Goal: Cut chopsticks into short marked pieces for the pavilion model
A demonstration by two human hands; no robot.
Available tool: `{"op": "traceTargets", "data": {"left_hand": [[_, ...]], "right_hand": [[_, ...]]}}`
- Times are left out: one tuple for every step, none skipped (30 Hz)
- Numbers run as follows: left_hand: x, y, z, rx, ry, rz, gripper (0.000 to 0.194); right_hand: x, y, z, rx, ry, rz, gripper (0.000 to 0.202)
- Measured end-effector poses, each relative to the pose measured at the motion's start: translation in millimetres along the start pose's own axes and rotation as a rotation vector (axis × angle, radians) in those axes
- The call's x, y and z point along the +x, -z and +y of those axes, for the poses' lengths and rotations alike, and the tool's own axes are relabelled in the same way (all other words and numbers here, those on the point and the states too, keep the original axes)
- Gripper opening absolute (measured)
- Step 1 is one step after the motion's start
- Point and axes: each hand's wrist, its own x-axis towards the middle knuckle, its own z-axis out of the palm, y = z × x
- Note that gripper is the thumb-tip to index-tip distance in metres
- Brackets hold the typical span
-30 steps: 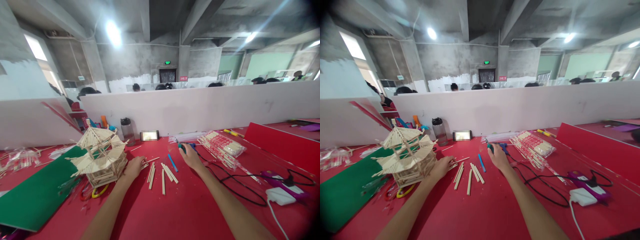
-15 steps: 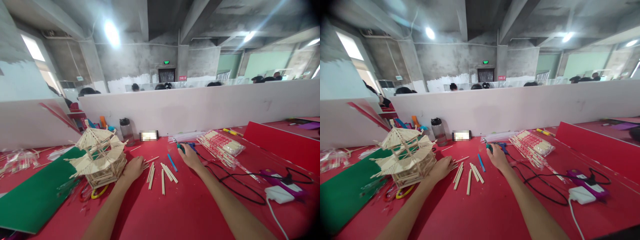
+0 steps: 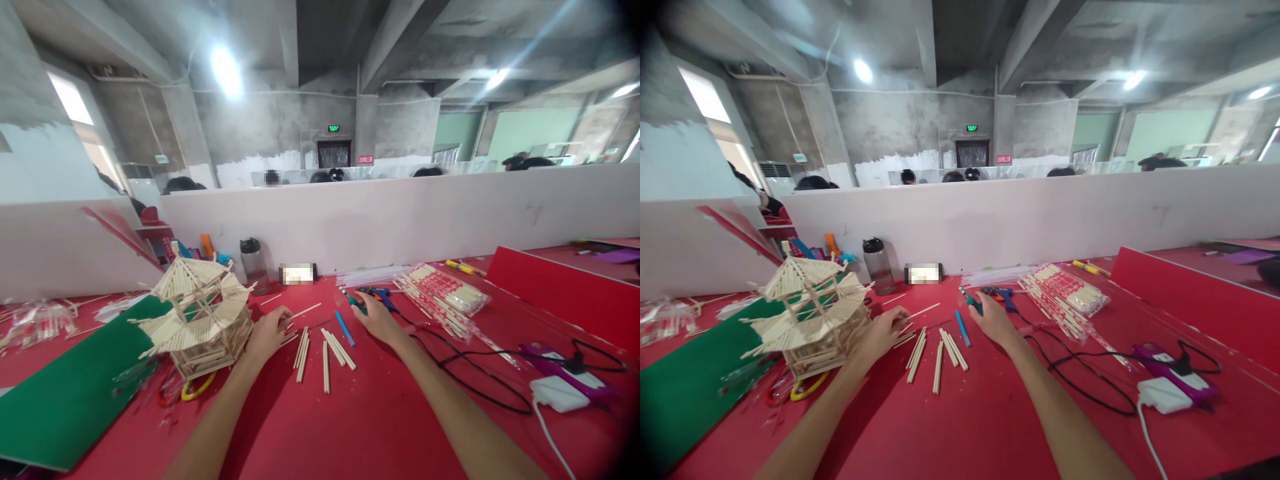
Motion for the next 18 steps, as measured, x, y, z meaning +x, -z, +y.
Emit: {"op": "traceTargets", "data": {"left_hand": [[1,-1.1,-1,-0.056,-0.023,0.006,0.021],[3,-3.0,-3,-0.105,-0.041,0.01,0.022],[4,-5.4,-4,-0.148,-0.049,0.011,0.021],[6,-8.3,-6,-0.19,-0.046,0.013,0.018],[8,-11.4,-7,-0.237,-0.039,0.015,0.015],[9,-14.5,-8,-0.298,-0.033,0.017,0.011],[10,-17.3,-7,-0.374,-0.031,0.014,0.009],[10,-19.6,-6,-0.463,-0.034,0.005,0.008],[10,-21.2,-4,-0.561,-0.039,-0.011,0.011],[9,-22.1,-1,-0.661,-0.041,-0.034,0.014],[8,-22.3,2,-0.755,-0.035,-0.06,0.019],[6,-21.9,7,-0.84,-0.021,-0.085,0.023],[5,-20.9,11,-0.914,-0.004,-0.105,0.029],[2,-19.6,16,-0.978,0.012,-0.118,0.034],[0,-18.2,20,-1.029,0.023,-0.123,0.04],[-2,-16.9,24,-1.064,0.027,-0.124,0.047],[-3,-15.8,27,-1.082,0.024,-0.121,0.054],[-5,-15.2,30,-1.087,0.018,-0.117,0.06]], "right_hand": [[0,0,0,0.001,-0.007,0.0,0.044],[1,0,1,-0.001,-0.007,0.004,0.042],[2,0,2,-0.008,-0.002,0.008,0.04],[3,1,3,-0.018,0.004,0.014,0.037],[5,1,5,-0.028,0.01,0.02,0.034],[6,2,7,-0.037,0.012,0.025,0.032],[8,2,8,-0.043,0.01,0.029,0.031],[9,3,10,-0.042,0.004,0.033,0.03],[9,4,12,-0.03,-0.004,0.036,0.03],[10,4,13,-0.009,-0.014,0.037,0.03],[9,5,14,0.017,-0.027,0.036,0.031],[9,5,14,0.046,-0.042,0.032,0.033],[8,5,15,0.075,-0.056,0.023,0.035],[7,5,15,0.097,-0.066,0.009,0.037],[6,5,16,0.11,-0.073,-0.007,0.038],[5,5,16,0.117,-0.075,-0.024,0.039],[5,5,15,0.121,-0.076,-0.04,0.04],[4,5,15,0.128,-0.081,-0.051,0.04]]}}
